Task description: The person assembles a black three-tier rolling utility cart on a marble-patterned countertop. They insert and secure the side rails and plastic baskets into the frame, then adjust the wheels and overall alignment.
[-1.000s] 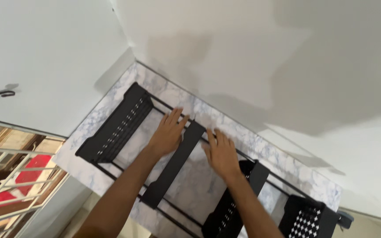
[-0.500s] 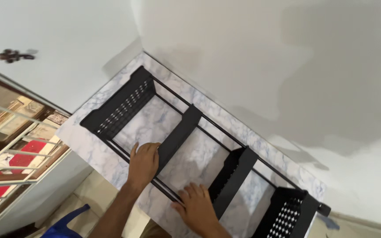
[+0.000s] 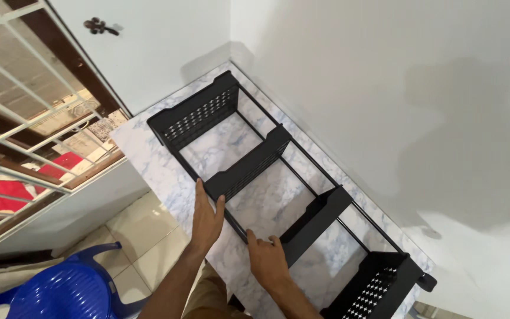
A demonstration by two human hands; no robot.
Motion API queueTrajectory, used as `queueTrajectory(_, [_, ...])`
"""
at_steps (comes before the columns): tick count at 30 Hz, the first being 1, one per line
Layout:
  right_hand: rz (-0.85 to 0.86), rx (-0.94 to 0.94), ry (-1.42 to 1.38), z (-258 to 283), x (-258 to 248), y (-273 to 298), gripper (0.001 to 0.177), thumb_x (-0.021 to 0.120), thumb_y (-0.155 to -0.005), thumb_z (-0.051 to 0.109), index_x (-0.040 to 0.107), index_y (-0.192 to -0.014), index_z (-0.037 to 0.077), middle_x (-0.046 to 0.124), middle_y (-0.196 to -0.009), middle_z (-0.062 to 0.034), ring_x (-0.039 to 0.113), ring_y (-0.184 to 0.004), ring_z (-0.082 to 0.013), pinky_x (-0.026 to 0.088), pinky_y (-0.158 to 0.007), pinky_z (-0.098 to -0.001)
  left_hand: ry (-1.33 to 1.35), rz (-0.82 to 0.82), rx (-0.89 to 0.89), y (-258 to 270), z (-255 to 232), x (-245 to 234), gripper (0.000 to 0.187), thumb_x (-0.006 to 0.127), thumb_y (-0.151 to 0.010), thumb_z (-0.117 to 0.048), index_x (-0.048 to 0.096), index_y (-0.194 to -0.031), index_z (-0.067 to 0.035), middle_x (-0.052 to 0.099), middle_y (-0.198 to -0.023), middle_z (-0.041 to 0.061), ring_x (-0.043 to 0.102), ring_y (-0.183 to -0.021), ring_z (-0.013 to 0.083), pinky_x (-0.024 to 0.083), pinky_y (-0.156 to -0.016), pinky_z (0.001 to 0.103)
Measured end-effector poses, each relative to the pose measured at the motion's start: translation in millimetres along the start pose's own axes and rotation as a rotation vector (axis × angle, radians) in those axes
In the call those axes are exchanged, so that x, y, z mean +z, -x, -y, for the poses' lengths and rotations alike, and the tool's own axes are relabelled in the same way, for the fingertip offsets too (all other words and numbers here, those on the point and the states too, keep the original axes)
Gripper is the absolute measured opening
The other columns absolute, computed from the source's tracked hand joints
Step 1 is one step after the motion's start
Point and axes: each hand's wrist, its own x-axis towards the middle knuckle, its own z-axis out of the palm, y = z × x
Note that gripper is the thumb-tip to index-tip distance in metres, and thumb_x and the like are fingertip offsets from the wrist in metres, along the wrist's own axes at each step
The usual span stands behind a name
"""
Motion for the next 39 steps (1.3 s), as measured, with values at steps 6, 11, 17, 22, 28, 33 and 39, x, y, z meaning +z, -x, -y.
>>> queueTrajectory(6, [0.024,0.025,-0.019,5,-17,-7,0.049,0.057,-0.092,0.003,0.051,-0.141,-0.001,0.069,-0.074,-0.0113,0.066,-0.070,-0.0305,0.045,-0.081,-0.0433,0.065,-0.004,-0.096,-12,-18,-12,0.091,0.062,-0.098,-0.037,0.013,-0.156,0.013,0.033,-0.155,0.039,0.038,-0.144,0.0475,0.033,-0.118,0.046])
queueTrajectory(11, [0.010,0.062,-0.053,18,-50,2,0.045,0.056,-0.092,0.005,0.053,-0.137,0.001,0.070,-0.075,-0.0098,0.067,-0.070,-0.0294,0.044,-0.077,-0.0430,0.003,-0.008,-0.182,-9,-48,-41,0.093,0.070,-0.087,-0.040,0.025,-0.153,0.009,0.050,-0.140,0.036,0.054,-0.131,0.0449,0.044,-0.109,0.047])
queueTrajectory(17, [-0.006,0.041,-0.064,36,-103,8,0.038,0.053,-0.104,0.021,0.053,-0.138,0.003,0.070,-0.072,-0.0105,0.065,-0.068,-0.0315,0.045,-0.073,-0.0452,-0.092,-0.097,0.071,-7,-71,-77,0.070,0.066,-0.095,-0.037,0.042,-0.147,0.004,0.052,-0.138,0.033,0.054,-0.126,0.0471,0.046,-0.103,0.050])
queueTrajectory(22, [0.128,0.165,-0.172,52,-155,7,0.041,0.049,-0.105,0.028,0.050,-0.143,0.010,0.068,-0.072,-0.0140,0.065,-0.069,-0.0344,0.047,-0.076,-0.0446,-0.092,-0.131,0.192,-7,-88,-99,0.063,0.064,-0.097,-0.034,0.046,-0.146,0.001,0.058,-0.122,0.024,0.060,-0.113,0.0408,0.050,-0.093,0.047])
queueTrajectory(28, [0.088,0.280,-0.379,40,-193,-4,0.041,0.052,-0.104,0.033,0.059,-0.140,0.015,0.073,-0.082,-0.0215,0.070,-0.083,-0.0371,0.053,-0.075,-0.0485,-0.143,-0.168,0.392,-36,-119,-119,0.053,0.069,-0.095,-0.031,0.059,-0.137,0.000,0.062,-0.114,0.020,0.063,-0.104,0.0356,0.053,-0.087,0.044])
queueTrajectory(33, [-0.006,0.198,-0.613,27,-195,-21,0.041,0.059,-0.103,0.034,0.067,-0.133,0.007,0.068,-0.083,-0.0150,0.065,-0.075,-0.0210,0.053,-0.069,-0.0382,-0.262,-0.073,0.471,-66,-141,-129,0.053,0.071,-0.094,-0.034,0.064,-0.134,0.000,0.063,-0.108,0.018,0.063,-0.101,0.0354,0.053,-0.086,0.044])
queueTrajectory(39, [0.149,0.369,-0.759,17,-195,-50,0.047,0.056,-0.101,0.036,0.062,-0.137,0.006,0.056,-0.069,-0.0016,0.051,-0.066,-0.0119,0.047,-0.062,-0.0308,-0.339,0.097,0.403,-107,-145,-128,0.054,0.069,-0.095,-0.037,0.063,-0.134,-0.001,0.064,-0.113,0.019,0.064,-0.101,0.0347,0.055,-0.083,0.044])
